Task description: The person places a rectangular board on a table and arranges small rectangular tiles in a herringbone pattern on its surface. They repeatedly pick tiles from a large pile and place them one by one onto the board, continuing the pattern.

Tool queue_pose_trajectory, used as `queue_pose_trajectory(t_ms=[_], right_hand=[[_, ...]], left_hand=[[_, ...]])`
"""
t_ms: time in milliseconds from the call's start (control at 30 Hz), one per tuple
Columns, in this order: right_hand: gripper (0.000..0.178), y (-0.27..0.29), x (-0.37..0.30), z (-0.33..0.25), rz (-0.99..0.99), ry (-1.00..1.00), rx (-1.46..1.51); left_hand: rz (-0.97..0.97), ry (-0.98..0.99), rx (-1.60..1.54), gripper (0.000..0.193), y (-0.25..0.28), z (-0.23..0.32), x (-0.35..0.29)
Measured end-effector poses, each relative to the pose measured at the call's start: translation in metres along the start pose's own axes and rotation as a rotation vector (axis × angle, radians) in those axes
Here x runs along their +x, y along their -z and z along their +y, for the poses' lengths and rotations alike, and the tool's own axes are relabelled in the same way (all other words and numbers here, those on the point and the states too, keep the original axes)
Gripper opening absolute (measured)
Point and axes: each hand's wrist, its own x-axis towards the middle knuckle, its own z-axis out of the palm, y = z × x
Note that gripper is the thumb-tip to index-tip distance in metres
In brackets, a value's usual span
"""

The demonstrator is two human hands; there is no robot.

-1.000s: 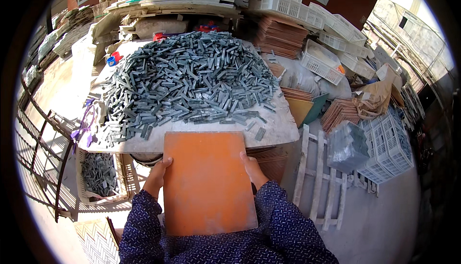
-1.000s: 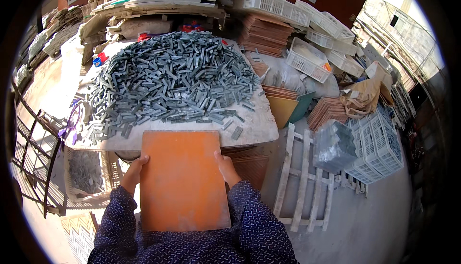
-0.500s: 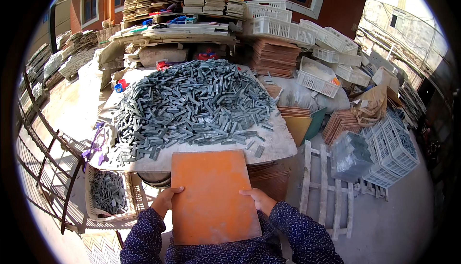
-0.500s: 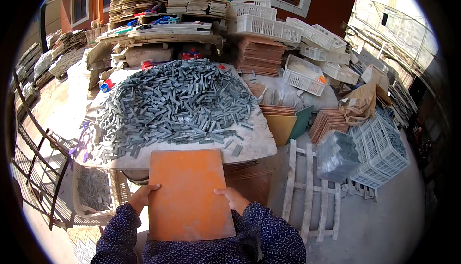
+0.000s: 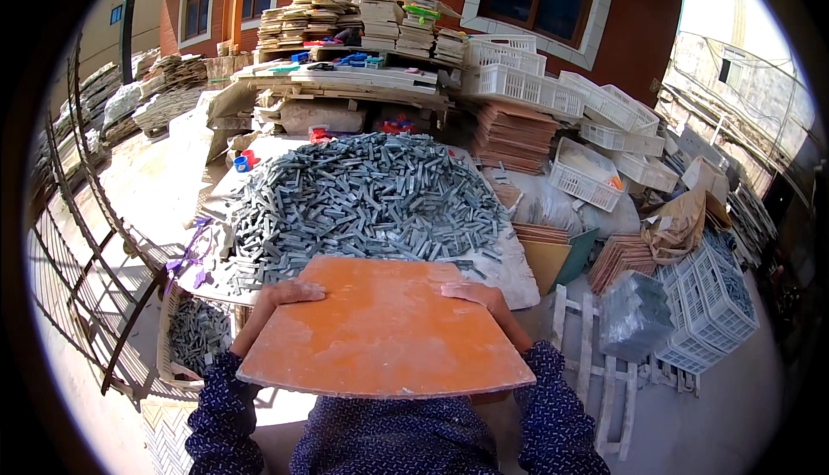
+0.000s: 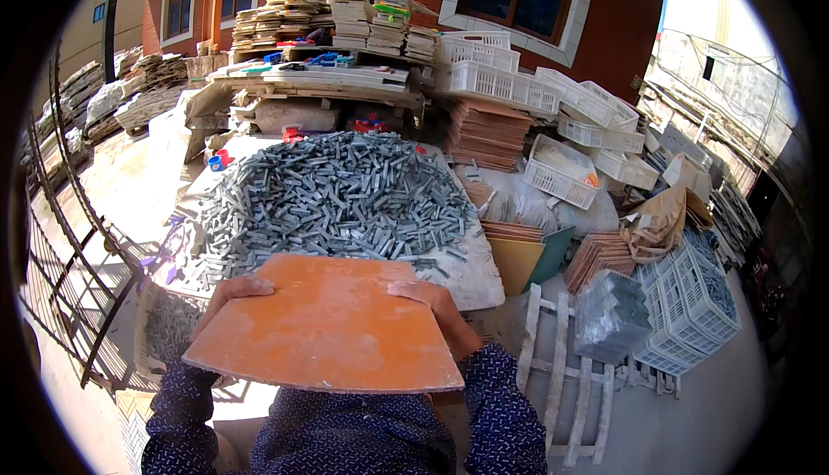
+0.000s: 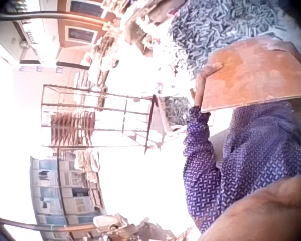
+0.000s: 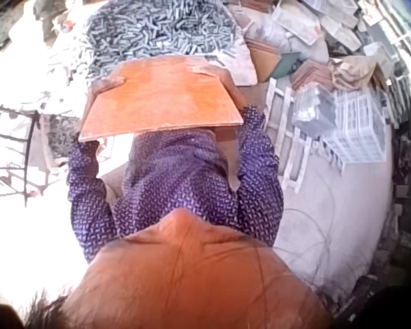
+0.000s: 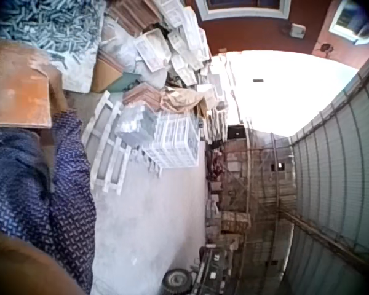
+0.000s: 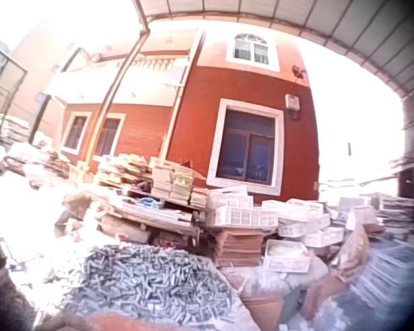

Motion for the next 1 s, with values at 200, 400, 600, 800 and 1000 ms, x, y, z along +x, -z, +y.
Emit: queue_pose_trajectory(t_ms=[200,400,600,800,1000], right_hand=[[0.029,-0.064,-0.071,0.025,0.090,0.030,-0.555],[0.031,-0.095,-0.094,0.058,0.085,-0.043,-0.621],[0.036,-0.104,-0.098,0.086,-0.015,-0.122,-0.593],[0.042,-0.089,-0.120,0.040,0.164,-0.501,-0.377],[0.065,-0.119,-0.124,-0.009,-0.255,-0.584,-0.488]], left_hand=[[0.100,-0.508,0.879,0.032,-0.033,-0.090,-0.050],[0.080,-0.458,0.973,0.038,-0.040,-0.134,-0.056],[0.114,-0.391,1.012,0.040,-0.045,-0.174,-0.043],[0.341,0.075,0.814,0.065,-0.028,-0.158,-0.080],[0.157,0.205,0.603,0.075,-0.065,-0.112,-0.114]])
